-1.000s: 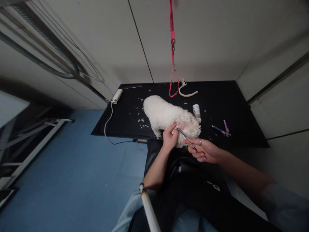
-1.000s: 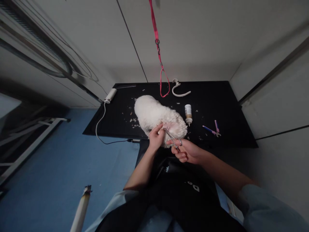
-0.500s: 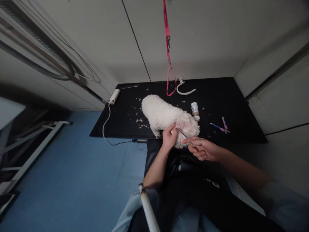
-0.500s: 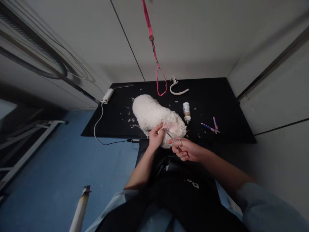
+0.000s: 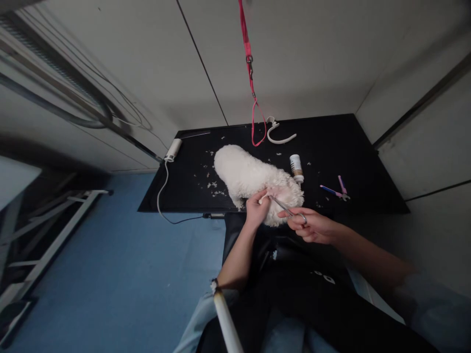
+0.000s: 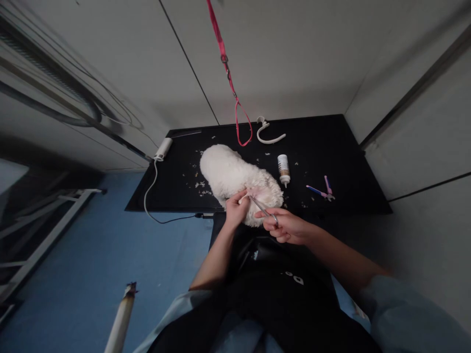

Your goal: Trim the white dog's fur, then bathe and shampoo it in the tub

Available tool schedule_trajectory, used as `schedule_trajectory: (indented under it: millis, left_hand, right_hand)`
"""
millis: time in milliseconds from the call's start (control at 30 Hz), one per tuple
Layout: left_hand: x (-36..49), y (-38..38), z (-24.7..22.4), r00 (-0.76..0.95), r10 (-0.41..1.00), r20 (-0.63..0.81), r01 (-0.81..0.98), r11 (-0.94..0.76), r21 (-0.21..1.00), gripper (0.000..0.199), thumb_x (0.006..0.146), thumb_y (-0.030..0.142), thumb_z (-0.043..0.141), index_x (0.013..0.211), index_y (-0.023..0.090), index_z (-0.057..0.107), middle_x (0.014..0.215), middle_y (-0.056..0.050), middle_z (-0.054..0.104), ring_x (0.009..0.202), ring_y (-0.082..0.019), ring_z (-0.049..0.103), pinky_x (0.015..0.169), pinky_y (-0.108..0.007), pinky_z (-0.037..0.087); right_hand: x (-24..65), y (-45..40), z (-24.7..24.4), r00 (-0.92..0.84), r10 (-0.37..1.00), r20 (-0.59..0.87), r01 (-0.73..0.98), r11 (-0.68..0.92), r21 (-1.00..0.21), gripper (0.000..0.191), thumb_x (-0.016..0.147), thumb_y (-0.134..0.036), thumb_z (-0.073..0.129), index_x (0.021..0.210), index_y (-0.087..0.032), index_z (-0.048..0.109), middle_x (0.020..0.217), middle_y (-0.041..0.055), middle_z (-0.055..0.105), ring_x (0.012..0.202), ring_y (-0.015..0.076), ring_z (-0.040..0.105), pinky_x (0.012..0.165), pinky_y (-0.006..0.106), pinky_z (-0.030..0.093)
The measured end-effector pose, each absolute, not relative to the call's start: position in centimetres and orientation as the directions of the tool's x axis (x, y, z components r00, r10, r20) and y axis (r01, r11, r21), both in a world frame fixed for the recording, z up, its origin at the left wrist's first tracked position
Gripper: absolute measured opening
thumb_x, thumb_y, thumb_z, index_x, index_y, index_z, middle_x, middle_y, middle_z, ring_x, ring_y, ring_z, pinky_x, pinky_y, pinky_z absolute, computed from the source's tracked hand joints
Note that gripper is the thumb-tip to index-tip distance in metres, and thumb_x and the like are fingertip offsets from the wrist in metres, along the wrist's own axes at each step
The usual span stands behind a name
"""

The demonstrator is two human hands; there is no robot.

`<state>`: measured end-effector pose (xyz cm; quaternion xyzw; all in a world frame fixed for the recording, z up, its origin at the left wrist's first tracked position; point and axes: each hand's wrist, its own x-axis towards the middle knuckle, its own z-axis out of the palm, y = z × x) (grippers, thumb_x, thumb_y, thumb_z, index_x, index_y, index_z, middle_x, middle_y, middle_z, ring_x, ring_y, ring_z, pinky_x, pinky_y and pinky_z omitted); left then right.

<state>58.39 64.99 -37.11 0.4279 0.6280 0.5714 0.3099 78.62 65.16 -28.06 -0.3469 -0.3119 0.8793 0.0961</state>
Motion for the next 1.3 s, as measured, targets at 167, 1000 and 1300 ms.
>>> schedule_trajectory:
  millis: [167, 1000, 1300]
  left_hand:
    - [58.3, 65.1, -36.9, -0.435, 0.896, 0.093, 0.174, -0.018, 0.985, 0.027, 0.075, 0.022, 0.068, 0.098, 0.016, 0.082, 0.100, -0.008, 0.081, 0.095, -0.025, 0.076, 0.090, -0.039, 0.061]
    - [58.3, 65.1, -37.0, -0.414, 0.906, 0.087, 0.177, -0.014, 0.984, 0.028, 0.074, 0.024, 0.066, 0.097, 0.016, 0.081, 0.100, -0.008, 0.081, 0.095, -0.024, 0.076, 0.089, -0.038, 0.060]
    - [59.0, 65.3, -36.7, -0.416, 0.901, 0.122, 0.192, -0.044, 0.980, 0.028, 0.075, 0.022, 0.065, 0.099, 0.017, 0.078, 0.097, -0.007, 0.080, 0.087, -0.021, 0.074, 0.084, -0.035, 0.059]
  right_hand:
    - [78.1, 65.8, -28.2, -0.773, 0.267, -0.575, 0.106, -0.839, -0.534, 0.028, 0.086, -0.031, 0.059, 0.111, -0.019, 0.059, 0.059, -0.0089, 0.046, 0.038, 0.0026, 0.018, 0.036, 0.014, 0.011]
    - [78.8, 65.2, -27.0, -0.741, 0.410, -0.532, 0.063, -0.745, -0.664, 0.038, 0.078, -0.025, 0.070, 0.114, -0.020, 0.059, 0.058, -0.0113, 0.042, 0.039, 0.0011, 0.018, 0.038, 0.014, 0.008]
    - [78.3, 64.7, -28.2, -0.745, 0.396, -0.537, -0.058, -0.840, -0.540, 0.027, 0.085, -0.022, 0.065, 0.110, -0.020, 0.059, 0.060, -0.0106, 0.041, 0.040, 0.0019, 0.016, 0.038, 0.014, 0.009]
